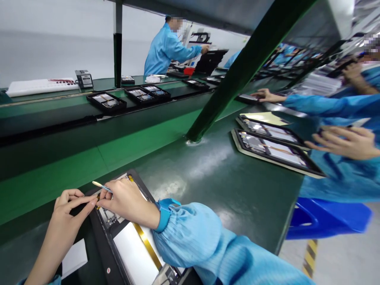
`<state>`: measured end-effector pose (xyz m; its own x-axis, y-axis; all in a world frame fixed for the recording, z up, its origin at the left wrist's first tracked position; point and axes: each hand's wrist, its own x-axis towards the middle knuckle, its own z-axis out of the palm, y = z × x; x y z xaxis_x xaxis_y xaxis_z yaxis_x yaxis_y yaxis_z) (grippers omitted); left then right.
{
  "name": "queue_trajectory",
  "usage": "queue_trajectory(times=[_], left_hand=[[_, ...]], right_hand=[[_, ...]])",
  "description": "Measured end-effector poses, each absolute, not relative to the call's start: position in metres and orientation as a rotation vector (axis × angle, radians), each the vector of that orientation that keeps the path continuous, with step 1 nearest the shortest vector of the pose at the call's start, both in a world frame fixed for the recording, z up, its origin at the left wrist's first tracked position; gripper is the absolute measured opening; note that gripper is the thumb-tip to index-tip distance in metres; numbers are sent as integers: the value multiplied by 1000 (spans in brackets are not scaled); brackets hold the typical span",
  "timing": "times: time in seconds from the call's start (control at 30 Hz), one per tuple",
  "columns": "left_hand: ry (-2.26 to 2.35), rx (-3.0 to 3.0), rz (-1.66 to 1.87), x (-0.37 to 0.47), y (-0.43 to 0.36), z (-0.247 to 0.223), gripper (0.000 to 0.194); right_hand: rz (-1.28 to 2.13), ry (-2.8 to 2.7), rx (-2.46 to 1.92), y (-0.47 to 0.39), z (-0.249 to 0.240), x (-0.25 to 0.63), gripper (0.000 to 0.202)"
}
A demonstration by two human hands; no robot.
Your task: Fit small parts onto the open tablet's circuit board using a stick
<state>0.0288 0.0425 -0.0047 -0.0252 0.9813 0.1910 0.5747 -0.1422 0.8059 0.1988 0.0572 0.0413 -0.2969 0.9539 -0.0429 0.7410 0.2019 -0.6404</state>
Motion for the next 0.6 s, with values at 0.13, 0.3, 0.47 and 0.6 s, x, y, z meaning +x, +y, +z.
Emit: queue_trajectory(times=[0.13, 0.3, 0.47, 0.6], left_hand=[[1633, 1744, 1045, 28, 43, -6, 44], [1608, 1727, 1012, 26, 43, -5, 39], [1606, 1699, 1007, 27, 43, -3, 38], [1606, 1762, 1026, 26, 41, -4, 38]], right_hand=[[871, -2117, -1599, 59, 45, 198, 15], [935, -2077, -1648, 61, 48, 196, 18], [992, -2047, -1626, 64, 47, 197, 18], [1030, -2028, -1635, 66, 46, 198, 19]])
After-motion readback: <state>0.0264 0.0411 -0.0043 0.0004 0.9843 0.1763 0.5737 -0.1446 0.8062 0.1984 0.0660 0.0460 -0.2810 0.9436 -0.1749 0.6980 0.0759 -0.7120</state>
